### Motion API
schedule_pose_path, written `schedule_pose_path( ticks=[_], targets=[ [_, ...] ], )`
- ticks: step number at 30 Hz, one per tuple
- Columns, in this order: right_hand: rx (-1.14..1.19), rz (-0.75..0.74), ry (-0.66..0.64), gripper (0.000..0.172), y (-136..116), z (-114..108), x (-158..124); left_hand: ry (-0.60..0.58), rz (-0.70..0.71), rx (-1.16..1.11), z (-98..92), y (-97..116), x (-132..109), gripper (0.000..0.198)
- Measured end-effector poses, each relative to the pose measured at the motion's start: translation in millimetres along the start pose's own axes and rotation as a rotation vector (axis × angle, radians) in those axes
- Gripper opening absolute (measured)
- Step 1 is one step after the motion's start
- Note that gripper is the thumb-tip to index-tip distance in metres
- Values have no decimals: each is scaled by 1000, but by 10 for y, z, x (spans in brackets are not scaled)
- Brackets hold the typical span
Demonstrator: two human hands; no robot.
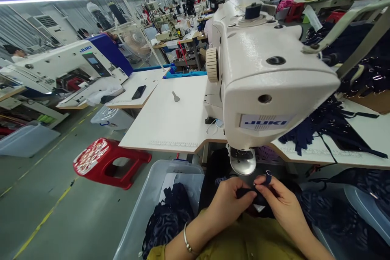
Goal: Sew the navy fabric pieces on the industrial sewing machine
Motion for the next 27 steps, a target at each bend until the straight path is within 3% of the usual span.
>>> schedule_pose_path(
  ticks=[5,10,16,21,23,27],
  targets=[
    [-139,-26,13,22,52,-9,-20,26,108,26,40,-32,5,3],
    [-225,-49,-7,27,44,14,0,40,214,32,53,-48,5,11],
    [-227,-137,-27,22,-41,9,8,-11,42,11,9,35,10,7],
    [-105,-195,2,19,-92,4,3,1,52,29,4,36,10,11],
    [-32,-164,-28,19,-94,-9,6,37,126,75,14,14,-3,10],
    [88,-113,-168,11,-110,-49,9,165,484,338,16,46,-73,15]
  ],
)
Point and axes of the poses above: each hand's wrist, its own x-axis towards the middle knuckle, its own z-axis out of the palm, y = z × x, the point moved 2 cm from there along x, towards the middle knuckle, and after that the axes turned 6 degrees about -z, right-handed, at the moved point
